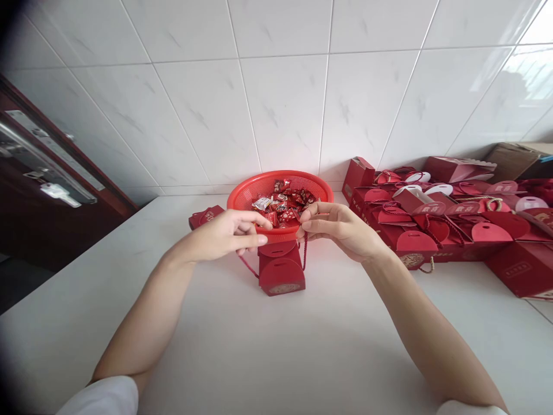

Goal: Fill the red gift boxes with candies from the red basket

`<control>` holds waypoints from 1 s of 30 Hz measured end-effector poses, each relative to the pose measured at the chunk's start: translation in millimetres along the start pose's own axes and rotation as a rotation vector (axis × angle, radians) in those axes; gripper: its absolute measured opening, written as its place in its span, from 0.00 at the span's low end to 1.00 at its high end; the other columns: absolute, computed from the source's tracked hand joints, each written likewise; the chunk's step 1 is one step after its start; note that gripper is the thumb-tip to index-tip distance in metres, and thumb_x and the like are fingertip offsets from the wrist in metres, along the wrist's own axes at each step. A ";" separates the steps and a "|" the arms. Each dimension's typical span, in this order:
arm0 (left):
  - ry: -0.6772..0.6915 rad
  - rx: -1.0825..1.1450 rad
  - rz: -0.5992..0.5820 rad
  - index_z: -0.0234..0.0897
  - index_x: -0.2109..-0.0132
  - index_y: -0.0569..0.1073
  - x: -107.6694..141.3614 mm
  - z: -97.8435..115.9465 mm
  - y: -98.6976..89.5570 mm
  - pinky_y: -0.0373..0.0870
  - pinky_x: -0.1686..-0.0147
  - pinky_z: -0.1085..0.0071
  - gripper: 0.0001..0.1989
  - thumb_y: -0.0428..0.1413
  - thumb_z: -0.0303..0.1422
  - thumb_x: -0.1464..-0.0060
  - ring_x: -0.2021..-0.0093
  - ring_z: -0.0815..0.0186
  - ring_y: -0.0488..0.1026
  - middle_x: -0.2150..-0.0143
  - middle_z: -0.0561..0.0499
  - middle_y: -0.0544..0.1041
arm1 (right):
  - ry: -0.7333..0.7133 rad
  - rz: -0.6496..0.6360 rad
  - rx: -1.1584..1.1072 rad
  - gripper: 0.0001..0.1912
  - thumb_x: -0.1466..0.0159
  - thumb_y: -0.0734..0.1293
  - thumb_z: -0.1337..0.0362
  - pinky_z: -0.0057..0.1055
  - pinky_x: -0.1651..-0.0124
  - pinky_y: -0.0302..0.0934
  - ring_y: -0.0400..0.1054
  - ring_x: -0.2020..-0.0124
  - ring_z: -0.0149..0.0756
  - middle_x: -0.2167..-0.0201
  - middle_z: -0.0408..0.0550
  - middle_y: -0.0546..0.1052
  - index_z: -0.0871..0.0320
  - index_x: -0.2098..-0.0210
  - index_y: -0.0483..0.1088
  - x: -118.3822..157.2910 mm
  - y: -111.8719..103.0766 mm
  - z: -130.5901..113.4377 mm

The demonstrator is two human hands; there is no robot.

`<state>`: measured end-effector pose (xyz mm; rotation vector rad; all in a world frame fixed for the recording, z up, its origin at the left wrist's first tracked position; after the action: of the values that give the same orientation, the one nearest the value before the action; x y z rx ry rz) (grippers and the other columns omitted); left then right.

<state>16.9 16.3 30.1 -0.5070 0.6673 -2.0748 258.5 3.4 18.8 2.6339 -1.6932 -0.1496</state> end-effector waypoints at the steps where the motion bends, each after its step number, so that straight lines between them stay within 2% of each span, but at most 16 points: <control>1: 0.060 0.104 0.010 0.37 0.47 0.74 3.5 3.7 -3.1 0.71 0.66 0.69 0.20 0.60 0.44 0.42 0.70 0.65 0.76 0.69 0.52 0.79 | -0.005 0.007 0.010 0.12 0.44 0.77 0.59 0.38 0.55 0.67 0.74 0.66 0.37 0.70 0.46 0.79 0.57 0.67 0.73 0.6 0.7 -1.1; 3: 0.159 0.278 0.028 0.37 0.44 0.72 9.6 10.5 -5.4 0.74 0.59 0.65 0.23 0.60 0.45 0.40 0.62 0.62 0.79 0.64 0.48 0.81 | -0.015 0.024 0.029 0.13 0.44 0.77 0.59 0.38 0.55 0.67 0.74 0.66 0.37 0.69 0.46 0.79 0.57 0.66 0.73 2.2 2.6 -2.8; 6: 0.220 0.389 0.030 0.39 0.36 0.68 13.9 16.7 0.7 0.73 0.47 0.59 0.29 0.60 0.46 0.40 0.47 0.54 0.78 0.48 0.41 0.80 | -0.051 0.036 0.037 0.13 0.44 0.77 0.59 0.39 0.54 0.68 0.75 0.65 0.38 0.68 0.46 0.79 0.57 0.64 0.73 4.8 6.6 -3.9; 9: 0.233 0.386 -0.019 0.45 0.31 0.63 14.3 19.2 11.8 0.69 0.40 0.55 0.32 0.61 0.44 0.39 0.34 0.48 0.67 0.34 0.40 0.70 | -0.079 0.019 0.060 0.14 0.43 0.77 0.59 0.39 0.53 0.68 0.76 0.64 0.39 0.67 0.46 0.80 0.56 0.61 0.73 7.5 11.8 -3.2; 12: 0.252 0.406 -0.100 0.49 0.28 0.58 15.3 20.8 20.6 0.67 0.37 0.54 0.35 0.60 0.42 0.37 0.28 0.46 0.56 0.27 0.44 0.59 | -0.084 0.063 0.155 0.15 0.42 0.76 0.58 0.36 0.57 0.69 0.76 0.64 0.39 0.68 0.46 0.80 0.55 0.59 0.72 10.4 16.8 -3.2; 17: 0.252 0.471 -0.176 0.52 0.25 0.48 19.7 23.0 28.6 0.65 0.36 0.51 0.39 0.58 0.41 0.35 0.28 0.46 0.57 0.25 0.43 0.52 | -0.140 0.136 0.326 0.12 0.42 0.74 0.60 0.34 0.61 0.69 0.76 0.67 0.37 0.69 0.45 0.80 0.56 0.61 0.71 15.5 26.5 -6.9; 21: 0.282 0.419 -0.146 0.54 0.25 0.47 22.0 26.3 33.2 0.66 0.36 0.52 0.38 0.56 0.42 0.34 0.28 0.47 0.55 0.24 0.45 0.52 | -0.150 0.193 0.327 0.14 0.41 0.73 0.61 0.35 0.61 0.69 0.76 0.68 0.38 0.70 0.44 0.79 0.55 0.58 0.70 16.4 32.2 -3.7; 24: 0.264 0.303 -0.141 0.54 0.25 0.48 22.4 28.0 34.3 0.68 0.38 0.55 0.38 0.57 0.41 0.35 0.30 0.49 0.60 0.25 0.46 0.54 | -0.136 0.255 0.275 0.15 0.41 0.73 0.59 0.36 0.62 0.68 0.75 0.68 0.39 0.72 0.43 0.78 0.55 0.58 0.68 14.4 33.3 2.3; 27: 0.244 0.191 -0.055 0.55 0.26 0.51 19.7 26.7 32.0 0.71 0.40 0.57 0.39 0.60 0.42 0.38 0.35 0.52 0.69 0.27 0.47 0.60 | -0.159 0.289 0.192 0.14 0.40 0.73 0.58 0.36 0.63 0.68 0.75 0.69 0.38 0.73 0.42 0.77 0.54 0.59 0.68 13.2 33.4 5.0; 30: 0.245 0.065 0.100 0.53 0.28 0.56 13.0 23.8 32.2 0.72 0.41 0.56 0.40 0.63 0.45 0.43 0.38 0.52 0.72 0.34 0.47 0.70 | -0.229 0.336 0.126 0.13 0.39 0.73 0.57 0.36 0.60 0.69 0.75 0.68 0.37 0.72 0.42 0.77 0.53 0.59 0.68 15.6 33.6 2.3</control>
<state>43.5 -16.2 29.7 -0.1795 0.7481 -2.0739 234.2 -24.7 17.3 2.4425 -2.2599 -0.3630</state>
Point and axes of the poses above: each hand's wrist, its own x-axis away from the middle knuckle, its own y-axis out of the palm, z = x × y, the point moved 2 cm from there along -x, towards the middle knuckle
